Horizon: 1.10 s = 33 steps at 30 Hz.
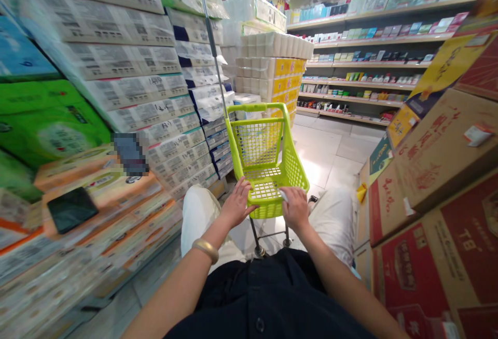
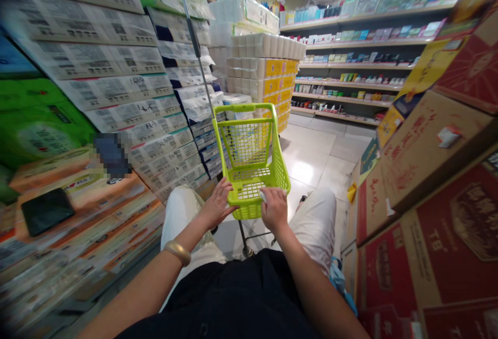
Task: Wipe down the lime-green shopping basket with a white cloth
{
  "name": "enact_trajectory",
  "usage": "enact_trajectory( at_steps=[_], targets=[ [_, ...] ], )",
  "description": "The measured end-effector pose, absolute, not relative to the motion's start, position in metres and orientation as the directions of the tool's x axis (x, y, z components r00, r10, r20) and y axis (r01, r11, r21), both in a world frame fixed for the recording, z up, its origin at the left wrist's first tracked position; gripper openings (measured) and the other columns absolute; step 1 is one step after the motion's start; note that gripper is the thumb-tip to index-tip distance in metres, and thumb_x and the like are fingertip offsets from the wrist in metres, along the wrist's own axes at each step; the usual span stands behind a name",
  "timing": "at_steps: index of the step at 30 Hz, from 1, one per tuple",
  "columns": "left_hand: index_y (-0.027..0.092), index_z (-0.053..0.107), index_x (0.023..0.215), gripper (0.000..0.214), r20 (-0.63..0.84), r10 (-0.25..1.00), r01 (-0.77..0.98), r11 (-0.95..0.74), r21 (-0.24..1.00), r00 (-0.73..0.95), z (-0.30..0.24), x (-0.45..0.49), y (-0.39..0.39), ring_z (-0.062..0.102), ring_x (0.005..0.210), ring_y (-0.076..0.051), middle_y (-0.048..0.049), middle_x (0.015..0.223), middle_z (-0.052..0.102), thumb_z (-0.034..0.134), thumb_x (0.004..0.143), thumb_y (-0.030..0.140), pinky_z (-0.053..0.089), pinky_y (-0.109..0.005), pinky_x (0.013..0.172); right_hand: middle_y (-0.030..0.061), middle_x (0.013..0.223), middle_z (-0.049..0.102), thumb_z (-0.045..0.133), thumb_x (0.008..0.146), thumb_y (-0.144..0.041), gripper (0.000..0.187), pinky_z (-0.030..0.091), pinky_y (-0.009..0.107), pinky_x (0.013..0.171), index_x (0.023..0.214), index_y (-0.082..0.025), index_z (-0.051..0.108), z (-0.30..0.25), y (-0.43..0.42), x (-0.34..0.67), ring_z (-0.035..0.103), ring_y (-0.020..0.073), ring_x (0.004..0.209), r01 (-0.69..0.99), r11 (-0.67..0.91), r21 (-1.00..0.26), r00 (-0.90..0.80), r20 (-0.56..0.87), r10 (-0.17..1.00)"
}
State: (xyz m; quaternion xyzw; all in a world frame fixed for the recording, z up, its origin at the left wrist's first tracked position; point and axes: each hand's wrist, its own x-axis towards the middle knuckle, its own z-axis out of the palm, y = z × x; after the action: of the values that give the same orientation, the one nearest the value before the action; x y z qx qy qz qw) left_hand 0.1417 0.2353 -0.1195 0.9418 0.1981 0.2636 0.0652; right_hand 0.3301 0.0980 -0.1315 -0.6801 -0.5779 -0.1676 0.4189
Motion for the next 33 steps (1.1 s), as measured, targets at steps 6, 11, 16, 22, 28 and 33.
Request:
enact_trajectory(
  at_steps=[6,11,16,22,28,33],
  targets=[
    [0.02,0.043,0.122,0.046,0.48,0.408,0.329,-0.912,0.243,0.776,-0.12,0.143,0.234,0.023,0.145,-0.033,-0.0136,0.135,0.045,0.061,0.084,0.04,0.036,-0.057,0.114,0.0083,0.103,0.064,0.045,0.077,-0.01,0.038,0.033,0.04,0.101,0.111,-0.018,0.061,-0.128,0.103,0.304,0.051,0.0242,0.103,0.917,0.046,-0.397,0.271,0.702,0.659],
    [0.018,0.044,0.122,0.046,0.485,0.388,0.312,-0.921,0.234,0.783,-0.119,0.139,0.235,0.023,0.145,-0.033,-0.0153,0.133,0.047,0.06,0.085,0.037,0.036,-0.057,0.113,0.007,0.112,0.064,0.049,0.078,-0.011,0.043,0.034,0.036,0.099,0.118,-0.02,0.058,-0.125,0.111,0.275,0.052,0.0221,0.106,0.925,0.19,-0.329,0.083,0.664,0.743],
    [0.02,0.044,0.121,0.048,0.486,0.4,0.313,-0.915,0.254,0.777,-0.12,0.138,0.237,0.025,0.145,-0.033,-0.0132,0.134,0.046,0.065,0.082,0.038,0.036,-0.056,0.114,0.0079,0.104,0.065,0.045,0.078,-0.011,0.038,0.035,0.039,0.097,0.112,-0.019,0.06,-0.131,0.096,0.328,0.052,0.0241,0.103,0.927,0.001,-0.375,0.289,0.716,0.635],
    [0.02,0.043,0.122,0.048,0.495,0.41,0.313,-0.911,0.27,0.766,-0.125,0.143,0.235,0.021,0.146,-0.033,-0.0148,0.136,0.045,0.064,0.082,0.038,0.035,-0.057,0.114,0.0081,0.106,0.064,0.044,0.08,-0.012,0.038,0.033,0.04,0.099,0.113,-0.019,0.059,-0.129,0.106,0.294,0.052,0.0238,0.103,0.92,0.064,-0.388,0.255,0.713,0.653],
    [0.022,0.041,0.123,0.048,0.476,0.408,0.318,-0.912,0.261,0.779,-0.121,0.14,0.235,0.018,0.147,-0.032,-0.0136,0.136,0.045,0.063,0.083,0.039,0.035,-0.057,0.114,0.0075,0.109,0.064,0.048,0.078,-0.012,0.041,0.034,0.036,0.099,0.117,-0.019,0.059,-0.127,0.109,0.285,0.052,0.0222,0.105,0.927,0.182,-0.328,0.103,0.69,0.717],
    [0.022,0.042,0.122,0.05,0.473,0.415,0.317,-0.908,0.275,0.777,-0.119,0.14,0.233,0.018,0.147,-0.033,-0.0137,0.137,0.045,0.066,0.081,0.037,0.033,-0.057,0.115,0.0092,0.105,0.063,0.043,0.08,-0.012,0.038,0.033,0.041,0.1,0.113,-0.018,0.06,-0.131,0.094,0.328,0.05,0.0247,0.105,0.913,-0.03,-0.407,0.335,0.707,0.623]
  ],
)
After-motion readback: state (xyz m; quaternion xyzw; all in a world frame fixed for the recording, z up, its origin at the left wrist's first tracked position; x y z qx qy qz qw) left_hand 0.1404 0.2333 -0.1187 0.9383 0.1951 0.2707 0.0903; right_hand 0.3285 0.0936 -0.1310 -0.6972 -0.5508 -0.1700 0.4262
